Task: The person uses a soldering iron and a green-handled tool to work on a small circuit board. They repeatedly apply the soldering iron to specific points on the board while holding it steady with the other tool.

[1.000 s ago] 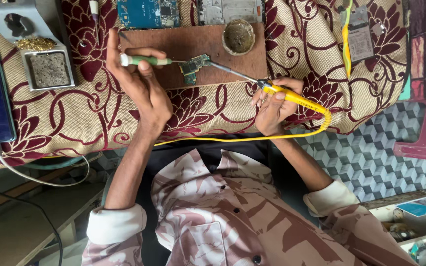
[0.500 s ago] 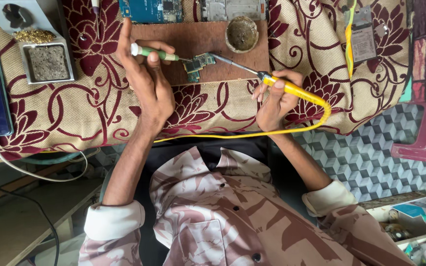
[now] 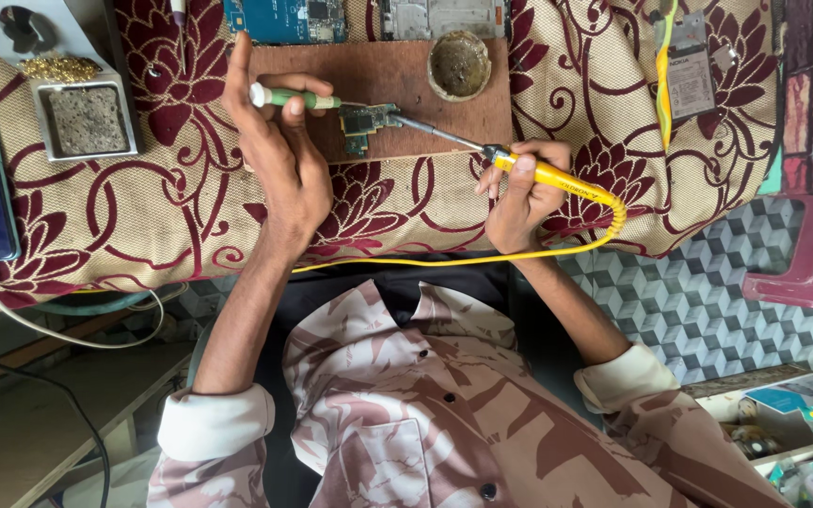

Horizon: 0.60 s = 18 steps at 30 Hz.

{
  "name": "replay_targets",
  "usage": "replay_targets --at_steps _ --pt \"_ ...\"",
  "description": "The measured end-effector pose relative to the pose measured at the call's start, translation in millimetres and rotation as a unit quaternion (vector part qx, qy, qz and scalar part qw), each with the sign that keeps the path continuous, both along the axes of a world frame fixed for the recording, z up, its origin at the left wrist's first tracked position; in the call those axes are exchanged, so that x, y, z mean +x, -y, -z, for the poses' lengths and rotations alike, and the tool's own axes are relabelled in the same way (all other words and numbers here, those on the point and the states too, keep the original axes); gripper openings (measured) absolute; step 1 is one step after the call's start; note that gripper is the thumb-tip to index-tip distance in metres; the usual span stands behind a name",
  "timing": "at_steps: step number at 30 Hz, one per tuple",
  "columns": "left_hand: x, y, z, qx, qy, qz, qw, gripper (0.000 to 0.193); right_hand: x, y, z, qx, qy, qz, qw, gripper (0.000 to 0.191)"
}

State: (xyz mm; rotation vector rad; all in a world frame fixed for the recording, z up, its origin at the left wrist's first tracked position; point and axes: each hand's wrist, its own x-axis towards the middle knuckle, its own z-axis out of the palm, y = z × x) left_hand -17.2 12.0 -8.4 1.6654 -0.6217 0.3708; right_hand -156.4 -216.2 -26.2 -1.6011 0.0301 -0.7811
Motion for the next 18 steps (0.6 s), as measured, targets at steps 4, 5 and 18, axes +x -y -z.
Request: replay_targets --at_steps 4,5,18 --pt "-0.8 1.3 -0.2 -0.027 0.004 -0.007 1.000 0.044 -1.2 -2.1 1.9 0.007 0.029 0.011 0.999 0.028" --pt "0.9 2.6 0.0 -0.047 0.005 -0.011 0.999 0.046 -0.9 -2.6 2.5 0.029 0.041 -0.001 0.999 0.029" --pt "-1.9 0.2 -3.7 -0.012 -0.019 -0.011 1.000 0.042 -2.0 -2.0 1.6 -0.001 0.010 0.002 1.000 0.030"
